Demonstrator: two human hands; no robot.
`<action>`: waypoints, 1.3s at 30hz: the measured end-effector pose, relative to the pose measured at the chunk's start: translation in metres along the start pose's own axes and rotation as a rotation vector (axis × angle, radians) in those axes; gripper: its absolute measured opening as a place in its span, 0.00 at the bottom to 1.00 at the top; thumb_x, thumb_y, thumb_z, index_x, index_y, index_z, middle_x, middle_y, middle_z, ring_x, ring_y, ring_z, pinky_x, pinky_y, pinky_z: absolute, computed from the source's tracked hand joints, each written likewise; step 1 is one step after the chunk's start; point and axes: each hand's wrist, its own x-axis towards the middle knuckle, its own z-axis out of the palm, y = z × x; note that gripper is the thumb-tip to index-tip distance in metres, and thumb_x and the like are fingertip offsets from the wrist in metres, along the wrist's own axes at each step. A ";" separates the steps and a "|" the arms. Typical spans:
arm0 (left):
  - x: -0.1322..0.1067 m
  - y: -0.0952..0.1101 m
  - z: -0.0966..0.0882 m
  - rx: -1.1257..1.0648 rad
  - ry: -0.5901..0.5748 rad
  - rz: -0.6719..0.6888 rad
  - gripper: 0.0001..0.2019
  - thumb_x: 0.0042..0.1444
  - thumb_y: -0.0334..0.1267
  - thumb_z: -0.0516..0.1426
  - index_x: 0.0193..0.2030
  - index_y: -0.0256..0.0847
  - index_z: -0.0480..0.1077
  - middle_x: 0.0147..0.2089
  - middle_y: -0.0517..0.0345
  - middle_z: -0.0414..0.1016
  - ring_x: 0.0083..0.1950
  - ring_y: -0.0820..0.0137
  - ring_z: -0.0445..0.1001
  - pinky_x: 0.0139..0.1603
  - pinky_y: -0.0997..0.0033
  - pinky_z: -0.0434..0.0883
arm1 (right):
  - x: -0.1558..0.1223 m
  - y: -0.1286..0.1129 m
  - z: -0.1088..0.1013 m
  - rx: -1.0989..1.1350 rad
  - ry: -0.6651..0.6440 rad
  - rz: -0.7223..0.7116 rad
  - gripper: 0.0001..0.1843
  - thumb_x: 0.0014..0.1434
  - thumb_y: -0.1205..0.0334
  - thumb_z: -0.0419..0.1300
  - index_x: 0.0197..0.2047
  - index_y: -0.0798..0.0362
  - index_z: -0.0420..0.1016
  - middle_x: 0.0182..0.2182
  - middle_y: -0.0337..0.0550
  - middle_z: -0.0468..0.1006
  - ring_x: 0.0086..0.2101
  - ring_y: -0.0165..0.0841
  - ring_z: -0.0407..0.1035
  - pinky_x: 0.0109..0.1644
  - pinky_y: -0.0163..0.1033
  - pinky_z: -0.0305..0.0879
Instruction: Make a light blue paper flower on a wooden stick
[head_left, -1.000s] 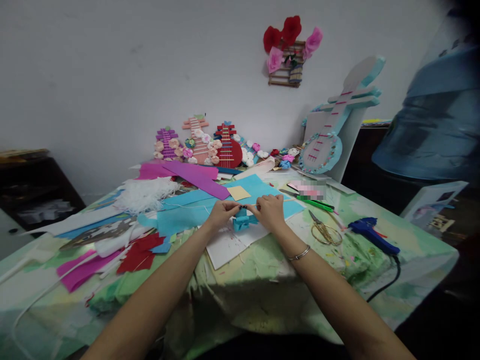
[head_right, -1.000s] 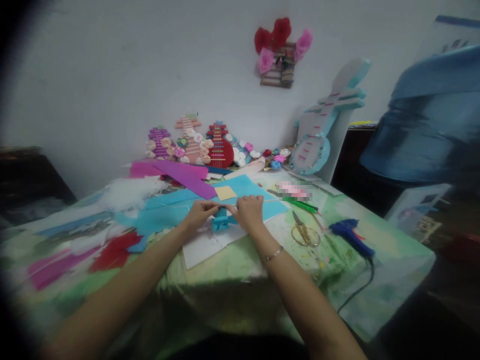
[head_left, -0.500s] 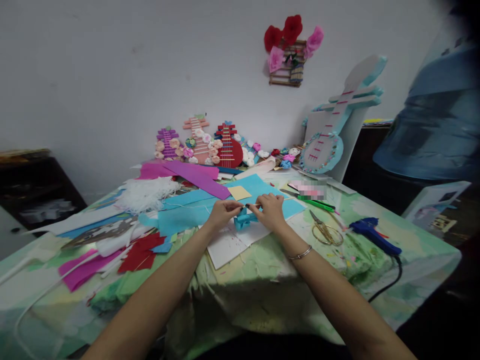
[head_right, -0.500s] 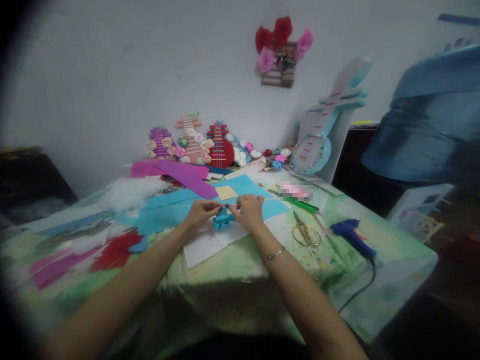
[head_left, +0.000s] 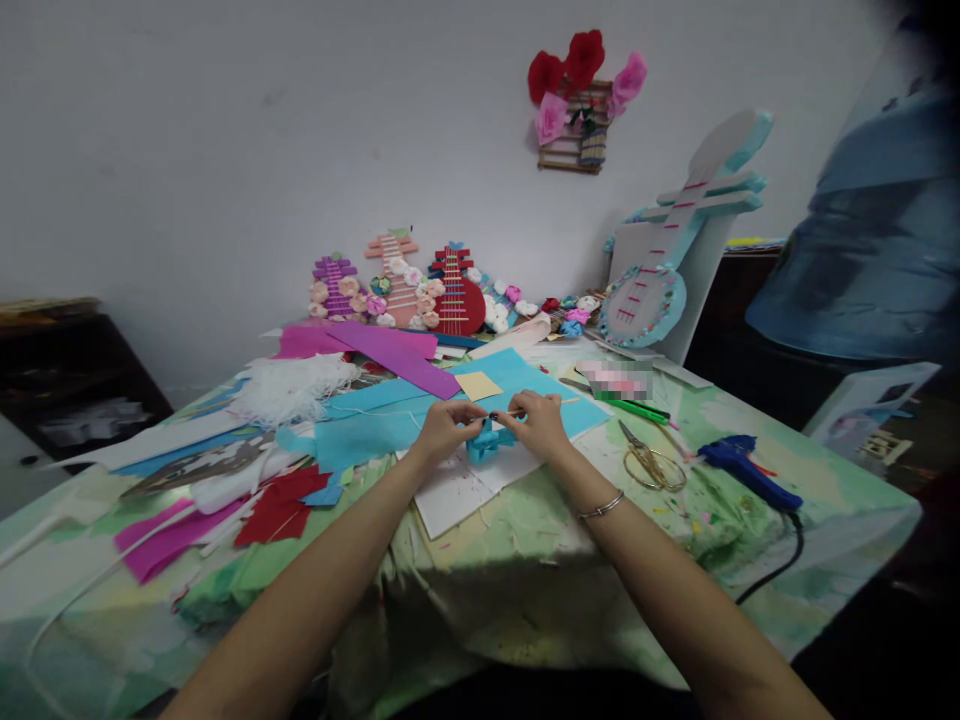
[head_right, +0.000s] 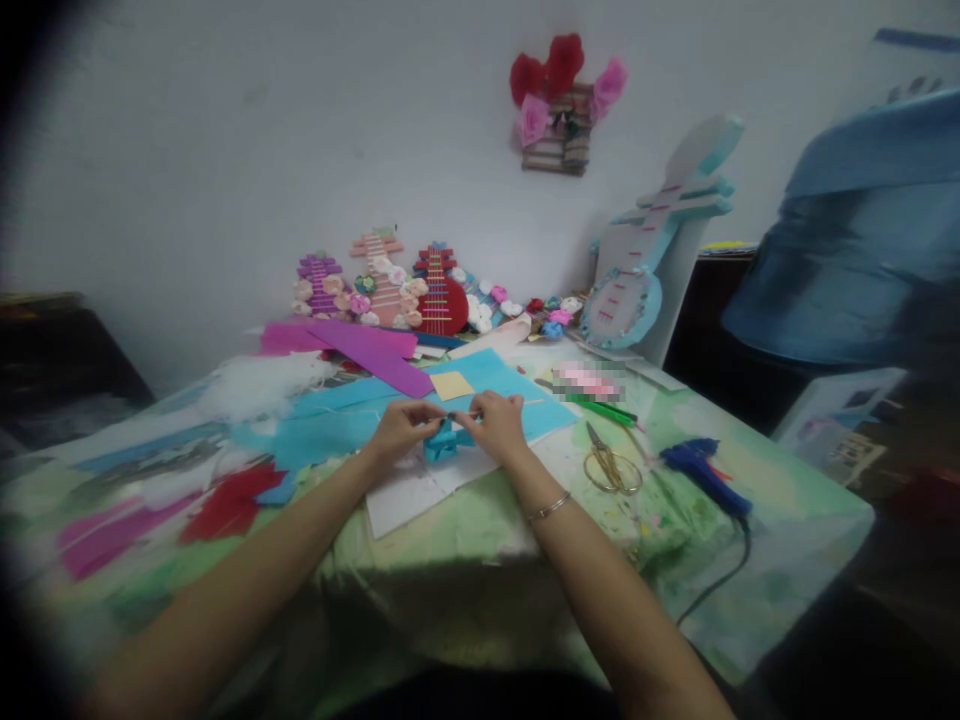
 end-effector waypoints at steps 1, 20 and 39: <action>0.000 0.000 0.000 0.008 0.007 0.004 0.09 0.40 0.36 0.61 0.30 0.33 0.77 0.24 0.55 0.75 0.25 0.74 0.69 0.25 0.77 0.64 | 0.000 0.000 0.000 -0.007 -0.008 -0.003 0.23 0.60 0.45 0.48 0.26 0.55 0.70 0.29 0.40 0.74 0.31 0.28 0.63 0.40 0.38 0.41; 0.000 -0.003 0.000 0.140 -0.029 0.054 0.09 0.46 0.37 0.57 0.30 0.36 0.76 0.21 0.60 0.72 0.22 0.77 0.63 0.25 0.78 0.60 | 0.000 -0.001 0.001 -0.146 -0.063 -0.005 0.30 0.62 0.41 0.41 0.23 0.54 0.69 0.25 0.41 0.74 0.29 0.29 0.64 0.37 0.37 0.44; 0.002 -0.009 0.002 0.208 -0.043 0.146 0.11 0.52 0.37 0.54 0.36 0.35 0.75 0.28 0.56 0.75 0.27 0.74 0.68 0.29 0.76 0.63 | 0.002 -0.003 0.002 -0.110 -0.031 0.083 0.30 0.60 0.40 0.44 0.22 0.55 0.69 0.24 0.41 0.75 0.26 0.28 0.63 0.35 0.37 0.43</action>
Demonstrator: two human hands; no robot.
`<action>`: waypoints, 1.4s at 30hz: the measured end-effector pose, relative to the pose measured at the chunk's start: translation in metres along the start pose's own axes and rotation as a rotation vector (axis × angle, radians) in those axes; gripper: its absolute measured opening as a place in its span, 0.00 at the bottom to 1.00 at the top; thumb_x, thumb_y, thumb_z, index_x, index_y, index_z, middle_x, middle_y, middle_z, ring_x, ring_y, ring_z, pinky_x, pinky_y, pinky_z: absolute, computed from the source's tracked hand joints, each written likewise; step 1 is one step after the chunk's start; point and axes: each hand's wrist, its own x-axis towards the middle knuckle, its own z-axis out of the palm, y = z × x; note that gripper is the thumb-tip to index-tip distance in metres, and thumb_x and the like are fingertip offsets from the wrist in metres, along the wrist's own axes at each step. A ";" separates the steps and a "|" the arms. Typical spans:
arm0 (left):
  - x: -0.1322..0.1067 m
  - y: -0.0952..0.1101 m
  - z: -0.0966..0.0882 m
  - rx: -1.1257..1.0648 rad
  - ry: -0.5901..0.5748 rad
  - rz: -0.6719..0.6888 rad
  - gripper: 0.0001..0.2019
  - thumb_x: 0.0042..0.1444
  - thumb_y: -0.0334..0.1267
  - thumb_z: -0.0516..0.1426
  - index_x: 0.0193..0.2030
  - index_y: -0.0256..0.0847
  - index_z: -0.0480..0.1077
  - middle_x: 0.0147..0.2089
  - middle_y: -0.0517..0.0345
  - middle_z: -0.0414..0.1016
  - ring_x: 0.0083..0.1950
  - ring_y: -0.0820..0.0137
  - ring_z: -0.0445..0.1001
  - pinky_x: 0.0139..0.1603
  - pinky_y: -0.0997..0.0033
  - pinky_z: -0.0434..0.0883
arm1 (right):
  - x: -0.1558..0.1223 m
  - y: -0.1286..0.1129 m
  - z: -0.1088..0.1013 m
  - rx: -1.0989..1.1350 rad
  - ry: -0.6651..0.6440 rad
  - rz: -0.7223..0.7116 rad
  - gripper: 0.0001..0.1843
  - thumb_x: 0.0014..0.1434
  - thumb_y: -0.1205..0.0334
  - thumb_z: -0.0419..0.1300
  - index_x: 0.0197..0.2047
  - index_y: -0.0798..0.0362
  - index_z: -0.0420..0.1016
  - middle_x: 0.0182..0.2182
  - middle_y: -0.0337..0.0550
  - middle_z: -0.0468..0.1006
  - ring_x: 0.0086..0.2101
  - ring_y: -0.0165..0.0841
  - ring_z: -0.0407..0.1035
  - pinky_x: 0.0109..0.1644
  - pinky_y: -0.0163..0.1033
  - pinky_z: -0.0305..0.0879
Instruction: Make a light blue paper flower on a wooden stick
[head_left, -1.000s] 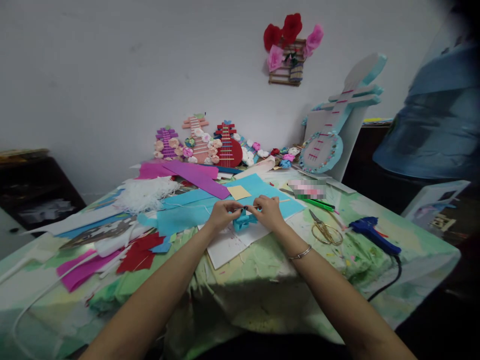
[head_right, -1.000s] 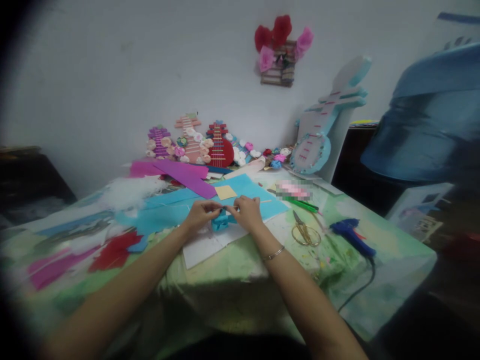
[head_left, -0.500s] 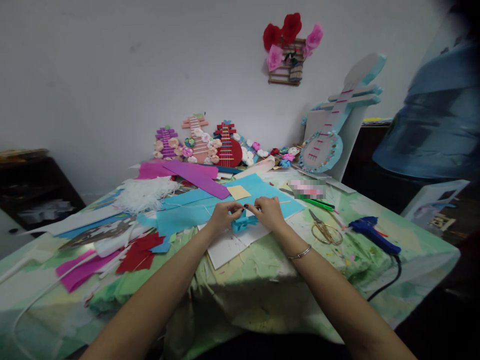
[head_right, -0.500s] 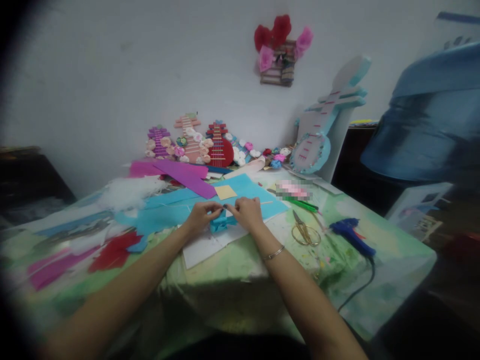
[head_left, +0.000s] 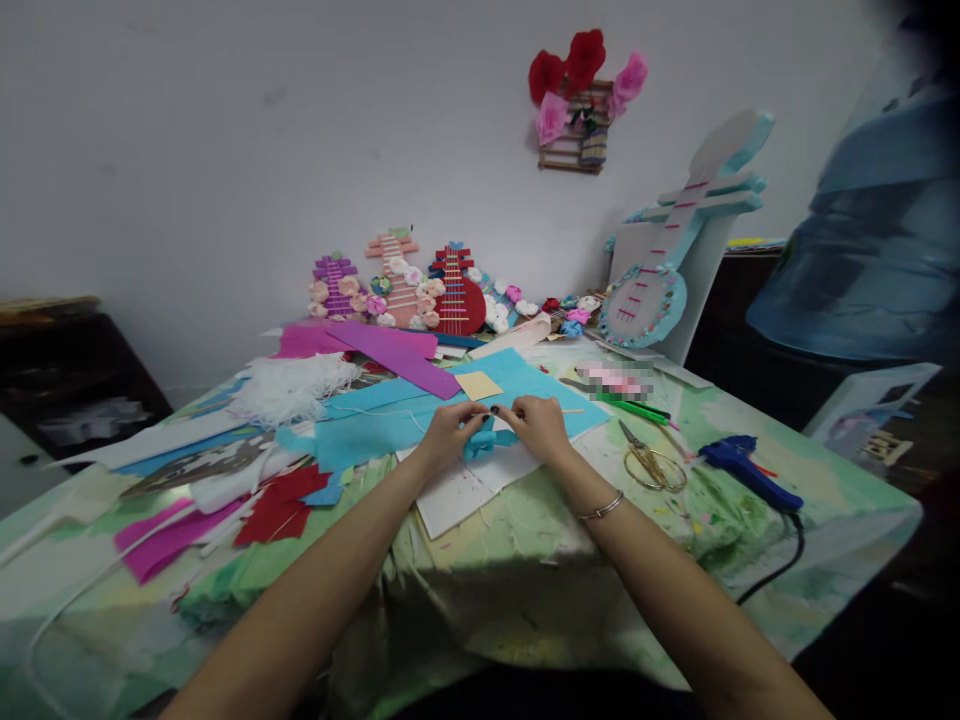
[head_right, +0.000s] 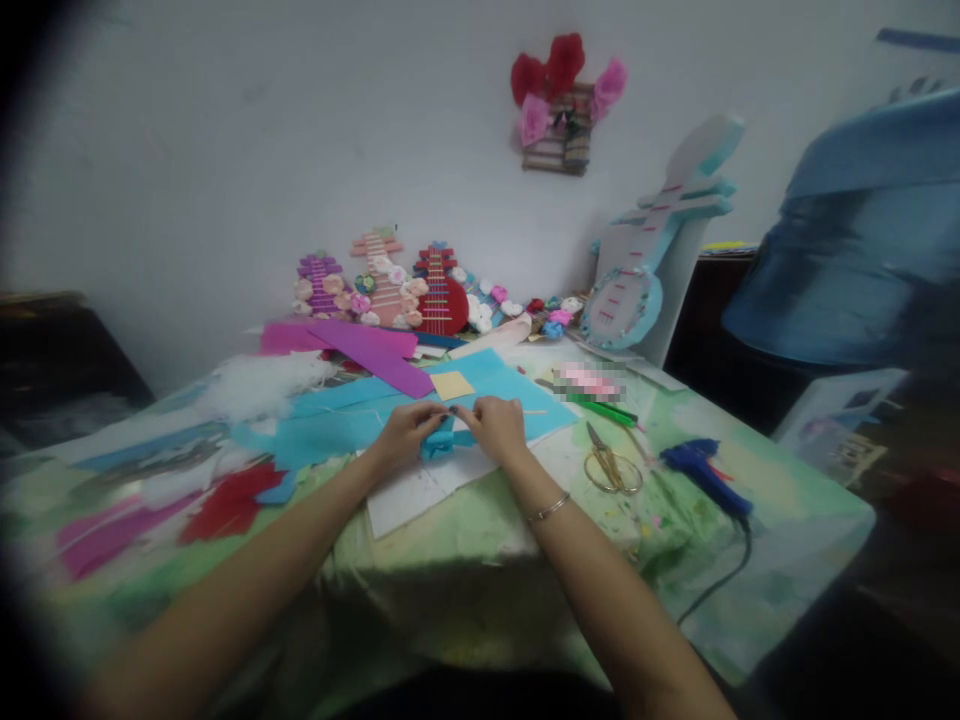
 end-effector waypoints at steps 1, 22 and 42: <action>0.000 -0.002 0.001 -0.025 0.001 -0.013 0.11 0.52 0.38 0.54 0.37 0.35 0.75 0.28 0.56 0.75 0.27 0.74 0.68 0.28 0.76 0.63 | 0.000 0.000 0.000 0.000 0.005 0.002 0.30 0.60 0.40 0.44 0.22 0.54 0.69 0.24 0.41 0.75 0.26 0.28 0.63 0.35 0.37 0.43; 0.002 -0.005 0.003 -0.222 -0.002 -0.136 0.11 0.44 0.35 0.59 0.35 0.32 0.76 0.25 0.57 0.74 0.24 0.76 0.67 0.25 0.79 0.63 | -0.002 -0.005 -0.003 0.048 0.038 0.021 0.28 0.56 0.39 0.49 0.21 0.55 0.68 0.24 0.40 0.76 0.27 0.29 0.65 0.38 0.39 0.43; 0.000 0.007 -0.002 -0.314 -0.039 -0.141 0.10 0.43 0.34 0.60 0.33 0.32 0.76 0.32 0.49 0.79 0.32 0.69 0.75 0.35 0.73 0.71 | 0.002 0.001 0.003 0.181 0.039 0.084 0.21 0.48 0.43 0.60 0.24 0.54 0.70 0.27 0.38 0.75 0.30 0.30 0.66 0.37 0.38 0.42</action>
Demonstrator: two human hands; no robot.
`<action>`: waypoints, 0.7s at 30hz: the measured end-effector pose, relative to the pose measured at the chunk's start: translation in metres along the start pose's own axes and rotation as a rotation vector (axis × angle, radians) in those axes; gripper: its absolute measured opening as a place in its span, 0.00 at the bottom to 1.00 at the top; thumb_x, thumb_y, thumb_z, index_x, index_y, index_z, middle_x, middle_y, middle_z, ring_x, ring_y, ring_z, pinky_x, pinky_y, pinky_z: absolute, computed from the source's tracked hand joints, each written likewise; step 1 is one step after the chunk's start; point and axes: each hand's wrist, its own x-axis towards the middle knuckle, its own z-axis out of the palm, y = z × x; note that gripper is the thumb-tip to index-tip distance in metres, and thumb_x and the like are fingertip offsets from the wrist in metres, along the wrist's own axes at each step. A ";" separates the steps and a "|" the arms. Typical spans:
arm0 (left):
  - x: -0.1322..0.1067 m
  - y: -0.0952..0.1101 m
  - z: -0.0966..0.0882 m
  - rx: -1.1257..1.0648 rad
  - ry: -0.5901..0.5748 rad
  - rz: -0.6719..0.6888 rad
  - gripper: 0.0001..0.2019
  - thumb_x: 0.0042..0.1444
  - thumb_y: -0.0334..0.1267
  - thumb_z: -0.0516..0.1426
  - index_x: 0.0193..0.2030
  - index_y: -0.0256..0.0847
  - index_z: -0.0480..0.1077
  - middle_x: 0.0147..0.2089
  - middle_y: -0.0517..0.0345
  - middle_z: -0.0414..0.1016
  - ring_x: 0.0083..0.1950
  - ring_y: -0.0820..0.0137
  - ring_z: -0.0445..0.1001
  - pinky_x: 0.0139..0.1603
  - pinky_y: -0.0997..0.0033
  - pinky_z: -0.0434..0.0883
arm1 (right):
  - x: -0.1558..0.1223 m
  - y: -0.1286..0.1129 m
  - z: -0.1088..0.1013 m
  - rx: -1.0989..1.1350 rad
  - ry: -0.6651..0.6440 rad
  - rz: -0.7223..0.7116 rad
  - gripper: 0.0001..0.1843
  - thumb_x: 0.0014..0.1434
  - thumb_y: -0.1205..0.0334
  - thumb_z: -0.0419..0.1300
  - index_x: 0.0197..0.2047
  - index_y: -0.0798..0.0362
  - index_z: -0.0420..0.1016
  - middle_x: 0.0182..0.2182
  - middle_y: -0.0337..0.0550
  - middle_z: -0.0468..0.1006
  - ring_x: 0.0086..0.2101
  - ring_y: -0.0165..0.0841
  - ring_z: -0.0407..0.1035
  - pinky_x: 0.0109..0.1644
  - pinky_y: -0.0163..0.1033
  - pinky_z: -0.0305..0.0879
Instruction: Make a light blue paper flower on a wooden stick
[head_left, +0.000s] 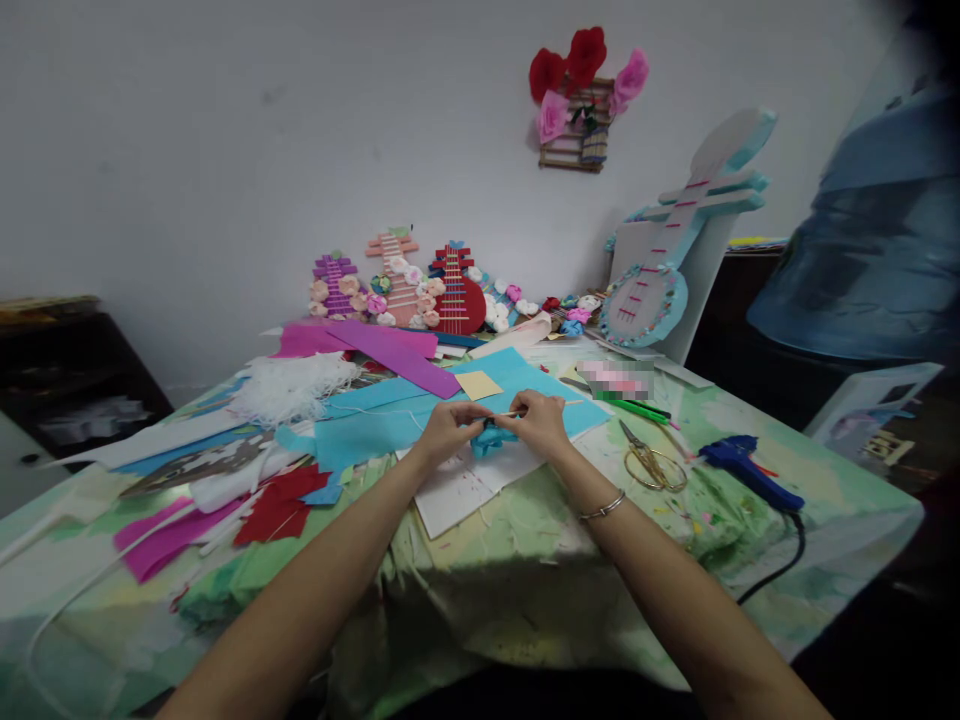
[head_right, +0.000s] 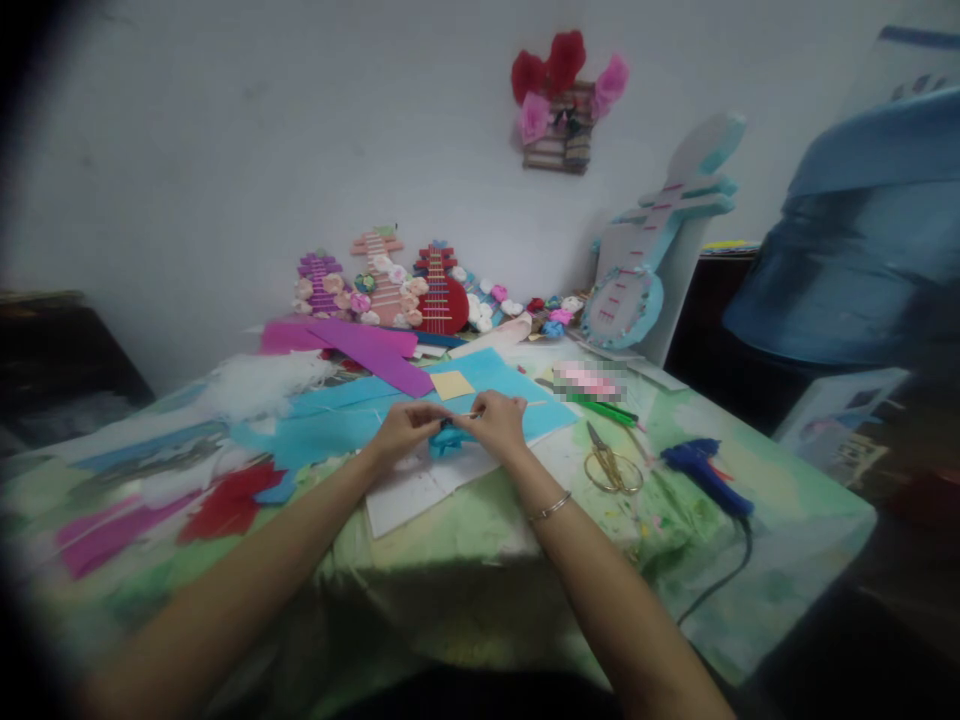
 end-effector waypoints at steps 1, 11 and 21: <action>0.000 0.000 0.000 0.006 0.002 -0.002 0.10 0.43 0.33 0.60 0.33 0.32 0.77 0.32 0.50 0.79 0.32 0.69 0.75 0.35 0.73 0.70 | 0.000 0.000 0.000 0.001 0.007 -0.009 0.21 0.48 0.43 0.60 0.24 0.54 0.69 0.28 0.38 0.75 0.31 0.30 0.66 0.37 0.38 0.42; 0.002 -0.006 0.000 0.014 0.049 -0.005 0.11 0.45 0.37 0.60 0.34 0.32 0.76 0.28 0.53 0.77 0.27 0.74 0.72 0.28 0.76 0.67 | 0.000 0.009 -0.007 -0.084 -0.013 -0.204 0.19 0.57 0.48 0.53 0.28 0.55 0.70 0.28 0.42 0.75 0.33 0.32 0.65 0.39 0.39 0.41; 0.003 -0.006 -0.001 0.069 0.048 0.050 0.10 0.46 0.38 0.60 0.33 0.33 0.76 0.27 0.54 0.76 0.27 0.75 0.70 0.28 0.78 0.66 | -0.001 0.009 -0.007 -0.106 -0.038 -0.233 0.18 0.59 0.51 0.52 0.27 0.55 0.71 0.28 0.41 0.75 0.32 0.30 0.64 0.38 0.38 0.40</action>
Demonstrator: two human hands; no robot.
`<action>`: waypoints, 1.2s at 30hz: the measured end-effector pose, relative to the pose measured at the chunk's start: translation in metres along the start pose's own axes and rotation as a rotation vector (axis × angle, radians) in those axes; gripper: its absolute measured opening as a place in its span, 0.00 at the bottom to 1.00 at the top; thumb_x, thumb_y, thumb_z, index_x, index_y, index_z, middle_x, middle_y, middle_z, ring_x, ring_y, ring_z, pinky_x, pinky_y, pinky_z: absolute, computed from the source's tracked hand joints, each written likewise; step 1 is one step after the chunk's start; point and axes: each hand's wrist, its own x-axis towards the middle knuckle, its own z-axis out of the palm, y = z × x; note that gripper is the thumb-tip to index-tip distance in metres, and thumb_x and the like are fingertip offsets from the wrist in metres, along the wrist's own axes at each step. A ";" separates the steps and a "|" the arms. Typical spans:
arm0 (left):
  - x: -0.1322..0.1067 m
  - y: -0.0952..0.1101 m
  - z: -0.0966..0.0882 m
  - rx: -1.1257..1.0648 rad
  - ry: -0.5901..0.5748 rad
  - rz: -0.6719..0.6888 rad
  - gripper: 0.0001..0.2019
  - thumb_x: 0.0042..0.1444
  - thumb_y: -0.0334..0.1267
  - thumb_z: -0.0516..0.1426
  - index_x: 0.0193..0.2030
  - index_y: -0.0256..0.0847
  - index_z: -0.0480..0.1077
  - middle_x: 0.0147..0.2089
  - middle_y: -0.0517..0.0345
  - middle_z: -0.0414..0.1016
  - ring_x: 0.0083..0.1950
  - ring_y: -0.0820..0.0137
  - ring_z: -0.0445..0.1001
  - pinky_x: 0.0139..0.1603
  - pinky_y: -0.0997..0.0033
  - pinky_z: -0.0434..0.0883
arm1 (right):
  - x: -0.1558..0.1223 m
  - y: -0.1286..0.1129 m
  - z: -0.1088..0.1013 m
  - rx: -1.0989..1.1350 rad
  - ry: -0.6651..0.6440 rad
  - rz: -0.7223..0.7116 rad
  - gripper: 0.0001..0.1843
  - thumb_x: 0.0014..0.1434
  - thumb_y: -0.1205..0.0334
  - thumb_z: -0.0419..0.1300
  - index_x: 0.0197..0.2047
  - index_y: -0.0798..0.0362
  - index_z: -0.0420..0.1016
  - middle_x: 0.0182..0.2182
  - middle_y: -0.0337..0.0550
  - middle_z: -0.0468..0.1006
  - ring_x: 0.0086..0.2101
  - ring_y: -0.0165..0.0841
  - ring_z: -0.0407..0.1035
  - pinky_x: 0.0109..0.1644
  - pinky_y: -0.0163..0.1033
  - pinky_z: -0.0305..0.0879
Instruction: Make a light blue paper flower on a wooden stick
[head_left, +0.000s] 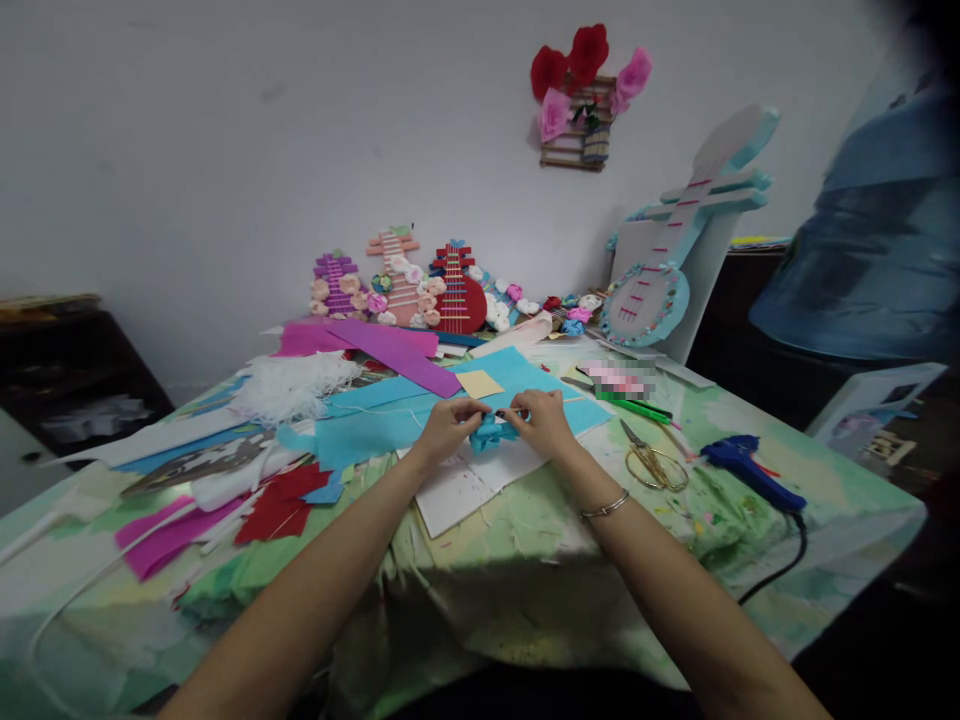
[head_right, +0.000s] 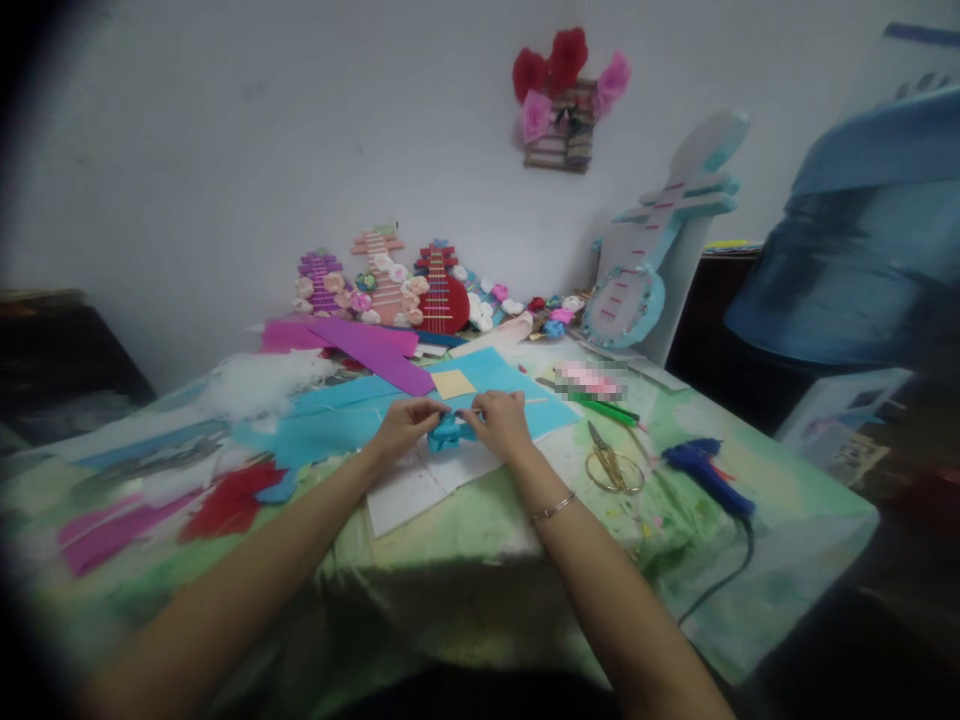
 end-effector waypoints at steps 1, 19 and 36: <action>0.000 0.000 0.000 0.004 0.000 0.000 0.10 0.46 0.38 0.60 0.33 0.33 0.76 0.27 0.55 0.76 0.26 0.75 0.70 0.28 0.78 0.66 | 0.000 0.000 0.001 0.000 0.005 -0.004 0.18 0.59 0.51 0.52 0.28 0.54 0.72 0.28 0.41 0.75 0.32 0.30 0.64 0.38 0.38 0.40; 0.000 0.000 -0.001 -0.006 -0.027 -0.009 0.11 0.47 0.37 0.58 0.35 0.33 0.76 0.31 0.53 0.77 0.28 0.73 0.72 0.31 0.76 0.67 | -0.003 -0.006 -0.001 -0.076 0.060 -0.022 0.17 0.60 0.52 0.51 0.28 0.53 0.74 0.27 0.42 0.73 0.33 0.31 0.62 0.39 0.39 0.40; -0.002 0.005 0.000 -0.079 -0.087 -0.007 0.11 0.41 0.30 0.60 0.35 0.32 0.75 0.33 0.51 0.78 0.32 0.70 0.74 0.36 0.72 0.70 | 0.000 -0.007 -0.001 0.090 0.059 0.037 0.16 0.54 0.50 0.57 0.26 0.54 0.72 0.28 0.40 0.74 0.34 0.31 0.64 0.40 0.39 0.40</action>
